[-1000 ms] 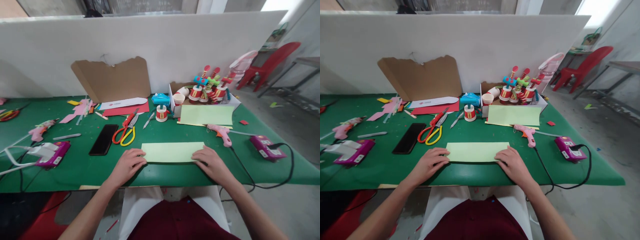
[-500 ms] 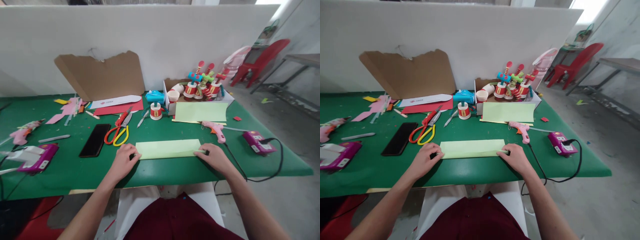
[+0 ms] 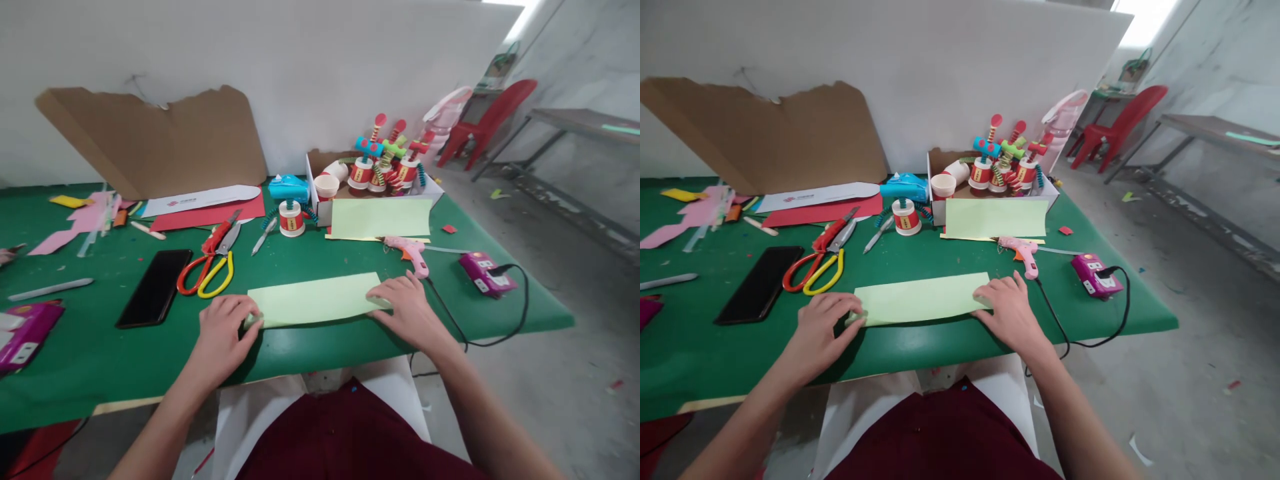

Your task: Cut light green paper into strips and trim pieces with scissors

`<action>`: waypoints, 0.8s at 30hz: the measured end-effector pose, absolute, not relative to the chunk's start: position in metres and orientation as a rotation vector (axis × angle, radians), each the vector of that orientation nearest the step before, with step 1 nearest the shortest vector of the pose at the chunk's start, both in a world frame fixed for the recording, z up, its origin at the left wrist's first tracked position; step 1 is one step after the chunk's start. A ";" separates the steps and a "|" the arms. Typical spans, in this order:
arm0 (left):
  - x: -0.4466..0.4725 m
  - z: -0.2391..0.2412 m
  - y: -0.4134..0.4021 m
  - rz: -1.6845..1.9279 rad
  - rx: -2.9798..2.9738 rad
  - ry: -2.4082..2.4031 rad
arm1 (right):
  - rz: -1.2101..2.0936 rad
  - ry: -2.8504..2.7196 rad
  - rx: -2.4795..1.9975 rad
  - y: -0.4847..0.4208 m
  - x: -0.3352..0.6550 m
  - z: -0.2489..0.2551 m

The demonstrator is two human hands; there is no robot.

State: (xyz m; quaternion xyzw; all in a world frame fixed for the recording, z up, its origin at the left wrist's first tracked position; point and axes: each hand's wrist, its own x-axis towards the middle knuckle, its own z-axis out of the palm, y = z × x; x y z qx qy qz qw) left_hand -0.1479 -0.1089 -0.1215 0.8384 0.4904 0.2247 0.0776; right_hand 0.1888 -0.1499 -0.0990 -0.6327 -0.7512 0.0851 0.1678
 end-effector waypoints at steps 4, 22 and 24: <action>-0.129 -0.112 -0.123 0.585 2.666 1.233 | 0.150 -2.373 -1.589 -0.159 0.161 -0.094; -0.095 -0.112 -0.117 0.338 2.939 1.184 | 0.064 -2.440 -1.313 -0.142 0.138 -0.116; -0.105 -0.112 -0.125 0.413 2.906 1.116 | 0.116 -2.452 -1.298 -0.152 0.132 -0.119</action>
